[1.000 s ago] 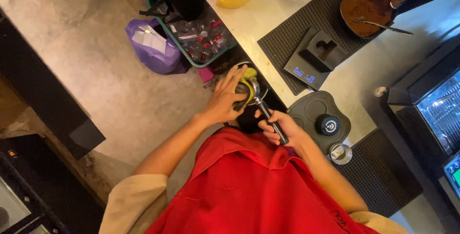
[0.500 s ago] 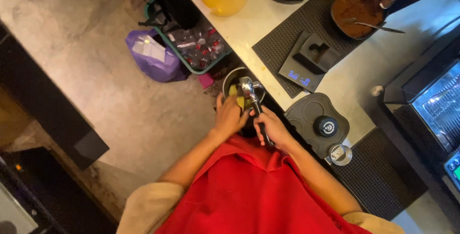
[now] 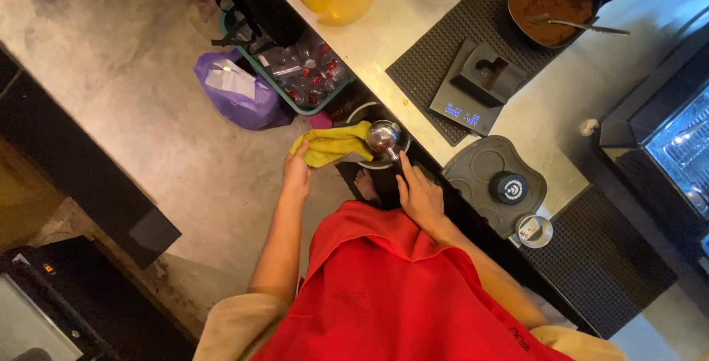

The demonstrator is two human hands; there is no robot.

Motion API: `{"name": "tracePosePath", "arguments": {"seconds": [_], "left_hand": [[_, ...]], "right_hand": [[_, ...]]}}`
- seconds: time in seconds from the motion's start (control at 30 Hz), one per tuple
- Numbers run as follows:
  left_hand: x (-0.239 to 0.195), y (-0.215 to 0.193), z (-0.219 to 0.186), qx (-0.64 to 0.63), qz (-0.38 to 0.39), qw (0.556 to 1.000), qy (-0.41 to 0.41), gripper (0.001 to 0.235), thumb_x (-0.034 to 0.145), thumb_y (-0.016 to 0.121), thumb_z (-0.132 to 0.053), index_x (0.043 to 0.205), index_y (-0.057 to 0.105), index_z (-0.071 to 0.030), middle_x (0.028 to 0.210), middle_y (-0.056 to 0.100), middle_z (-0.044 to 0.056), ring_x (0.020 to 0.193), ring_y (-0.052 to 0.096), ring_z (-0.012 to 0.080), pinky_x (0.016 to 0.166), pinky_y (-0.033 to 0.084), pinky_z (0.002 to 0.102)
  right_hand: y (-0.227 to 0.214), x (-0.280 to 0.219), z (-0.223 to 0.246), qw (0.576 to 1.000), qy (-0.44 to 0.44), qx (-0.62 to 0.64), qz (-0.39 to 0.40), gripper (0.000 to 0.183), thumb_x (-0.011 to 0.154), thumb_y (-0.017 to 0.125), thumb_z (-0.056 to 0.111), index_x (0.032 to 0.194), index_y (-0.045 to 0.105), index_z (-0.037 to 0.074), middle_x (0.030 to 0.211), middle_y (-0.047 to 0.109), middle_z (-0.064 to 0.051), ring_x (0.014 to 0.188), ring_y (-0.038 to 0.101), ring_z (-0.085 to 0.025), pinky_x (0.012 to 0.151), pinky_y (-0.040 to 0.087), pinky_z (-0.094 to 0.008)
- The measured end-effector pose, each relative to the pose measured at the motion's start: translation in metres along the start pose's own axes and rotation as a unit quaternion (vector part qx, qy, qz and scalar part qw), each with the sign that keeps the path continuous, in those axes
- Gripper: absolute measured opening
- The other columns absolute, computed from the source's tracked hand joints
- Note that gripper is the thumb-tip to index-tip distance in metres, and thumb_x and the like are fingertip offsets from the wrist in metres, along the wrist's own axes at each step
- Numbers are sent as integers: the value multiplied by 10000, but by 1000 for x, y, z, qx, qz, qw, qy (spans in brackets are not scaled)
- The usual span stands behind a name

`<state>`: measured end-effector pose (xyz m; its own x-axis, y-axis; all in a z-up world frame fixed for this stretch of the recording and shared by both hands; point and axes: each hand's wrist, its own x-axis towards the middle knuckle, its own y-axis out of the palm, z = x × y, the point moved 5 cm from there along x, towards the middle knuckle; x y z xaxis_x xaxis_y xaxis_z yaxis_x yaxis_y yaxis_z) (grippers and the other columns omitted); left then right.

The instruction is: Preparing espresso shots by weighing ground coffee in a portafilter, tamping it, and operating an espresso machine.

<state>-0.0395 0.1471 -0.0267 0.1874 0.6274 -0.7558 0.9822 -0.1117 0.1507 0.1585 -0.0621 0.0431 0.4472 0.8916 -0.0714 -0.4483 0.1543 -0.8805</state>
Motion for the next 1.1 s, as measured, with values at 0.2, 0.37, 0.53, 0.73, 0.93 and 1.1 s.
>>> {"name": "tracePosePath", "arguments": {"seconds": [0.2, 0.37, 0.53, 0.73, 0.93, 1.1], "left_hand": [[21, -31, 32, 313, -158, 895, 277, 682, 1091, 604, -406, 1588, 338, -22, 1554, 418, 284, 1477, 380, 452, 1231, 318, 597], [-132, 144, -17, 411, 118, 611, 666, 423, 1049, 561, -398, 1388, 638, -158, 1417, 599, 125, 1406, 499, 346, 1207, 316, 521], [-144, 226, 29, 481, 368, 451, 656, 600, 925, 617, -682, 1322, 679, -237, 1317, 641, 45, 1242, 616, 277, 1059, 453, 472], [-167, 314, 103, 418, 432, 610, 517, 326, 1090, 436, -213, 1290, 679, -130, 1183, 680, 56, 1176, 660, 292, 1040, 507, 425], [-226, 359, 218, 617, 544, 214, 526, 875, 899, 765, -436, 1627, 347, -189, 1553, 508, 152, 1466, 475, 316, 1297, 93, 644], [-254, 368, 167, 481, 546, 478, 492, 866, 873, 826, -438, 1582, 444, -122, 1479, 538, 130, 1420, 500, 345, 1243, 279, 597]], "right_hand": [[15, -5, -12, 722, 213, 643, 142, 414, 979, 624, 32, 1364, 476, 74, 641, 518, -93, 356, 556, -266, 324, 476, -332], [-24, -22, -36, 741, 222, 598, 209, 394, 867, 532, 96, 1241, 632, 25, 627, 563, -135, 481, 629, -276, 389, 548, -381], [-111, -69, -42, 853, 220, 447, 154, 329, 920, 696, 148, 1243, 730, 98, 550, 612, -106, 442, 634, -197, 415, 514, -304], [-150, -212, -150, 787, 308, 535, 7, 304, 999, 608, 102, 1277, 506, 33, 590, 575, -87, 426, 613, -207, 440, 517, -309], [-221, -302, -206, 844, 440, 291, -94, 309, 1045, 622, 203, 1349, 671, 178, 998, 804, -150, 864, 779, -276, 820, 590, -429], [-223, -284, -199, 911, 412, 21, 4, 405, 1004, 616, 397, 1350, 701, 202, 1265, 759, -84, 1160, 728, -285, 973, 575, -413]]}}
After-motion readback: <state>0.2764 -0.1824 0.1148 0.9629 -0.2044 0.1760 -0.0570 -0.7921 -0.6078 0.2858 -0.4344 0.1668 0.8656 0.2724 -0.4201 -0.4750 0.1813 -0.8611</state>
